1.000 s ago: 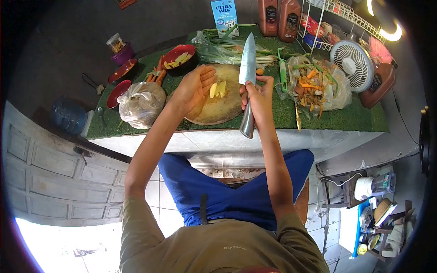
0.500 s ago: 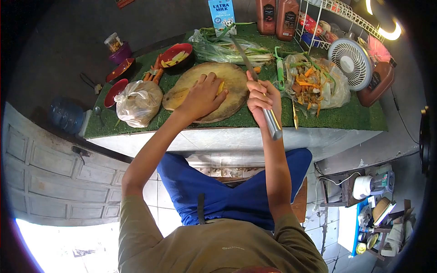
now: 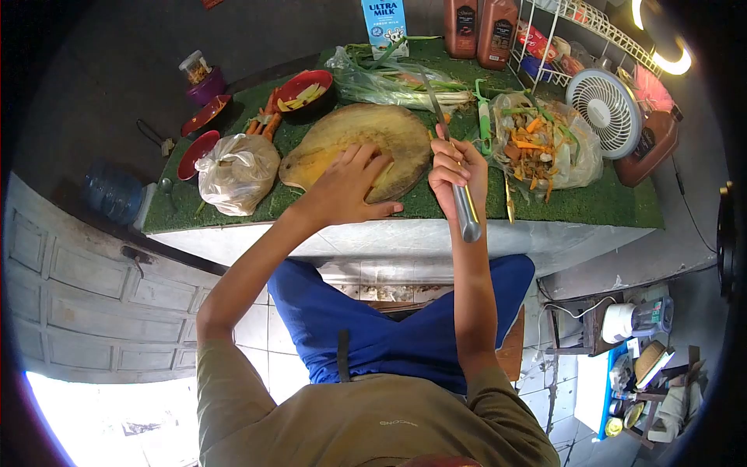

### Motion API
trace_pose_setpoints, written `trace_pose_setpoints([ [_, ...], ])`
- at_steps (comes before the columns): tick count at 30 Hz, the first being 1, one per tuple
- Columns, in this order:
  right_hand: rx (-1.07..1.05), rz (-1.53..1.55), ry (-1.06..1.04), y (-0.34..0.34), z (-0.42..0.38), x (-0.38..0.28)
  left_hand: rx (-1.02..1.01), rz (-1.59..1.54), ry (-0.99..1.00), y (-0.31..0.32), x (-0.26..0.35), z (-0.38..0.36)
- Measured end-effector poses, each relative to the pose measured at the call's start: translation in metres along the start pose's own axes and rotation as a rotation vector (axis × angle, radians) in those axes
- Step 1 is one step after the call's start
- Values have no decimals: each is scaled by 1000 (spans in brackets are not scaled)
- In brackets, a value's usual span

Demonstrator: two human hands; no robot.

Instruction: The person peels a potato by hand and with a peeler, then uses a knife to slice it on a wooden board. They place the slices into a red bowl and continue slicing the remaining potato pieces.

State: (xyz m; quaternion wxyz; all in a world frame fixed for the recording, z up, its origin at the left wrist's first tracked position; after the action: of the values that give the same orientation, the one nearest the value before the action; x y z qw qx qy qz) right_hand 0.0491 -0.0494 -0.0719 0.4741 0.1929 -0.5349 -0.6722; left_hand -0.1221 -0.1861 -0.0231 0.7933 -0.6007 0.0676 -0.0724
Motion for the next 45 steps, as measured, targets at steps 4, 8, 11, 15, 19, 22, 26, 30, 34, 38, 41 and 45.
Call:
trace_pose_setpoints([
  [4,-2,-42,5,-3,1,-2,109,124,87,12,7,-10],
  [8,26,-55,-9,-3,0,-2,280,238,215,13,15,-16],
  [11,44,-112,-45,0,-1,1,423,228,335,19,11,-20],
  [15,71,-187,-51,0,-2,4,498,126,282,16,10,-22],
  [19,60,-185,-38,-3,-2,2,513,-58,141,15,5,-21],
  [22,69,-144,-35,-10,-6,0,521,-272,0,9,-1,-16],
  [26,55,-113,-43,-11,-5,0,591,-179,-80,-31,-43,11],
  [30,157,-119,-92,-3,-7,8,379,-449,-551,-51,-141,61],
  [34,212,-154,-80,0,-7,9,-101,-226,-678,-31,-257,98],
  [38,217,-137,-74,2,-6,13,-441,-295,-531,-4,-309,106],
  [41,232,-135,-78,-1,-7,9,-796,-254,-544,-21,-302,112],
  [45,256,-182,-95,3,-4,13,-768,35,-468,-35,-254,103],
])
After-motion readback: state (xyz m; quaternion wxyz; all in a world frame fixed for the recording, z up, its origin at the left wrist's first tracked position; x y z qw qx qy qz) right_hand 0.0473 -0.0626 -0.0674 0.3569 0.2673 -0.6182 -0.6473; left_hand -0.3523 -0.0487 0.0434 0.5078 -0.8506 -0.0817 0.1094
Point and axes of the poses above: each hand's wrist, its own z-axis towards the middle knuckle, its own y-axis out of the palm, x = y × z, the point moved 1 cm from there along z, towards the middle knuckle, and after that the axes turned 9 degrees about z, right-handed, at the moved point
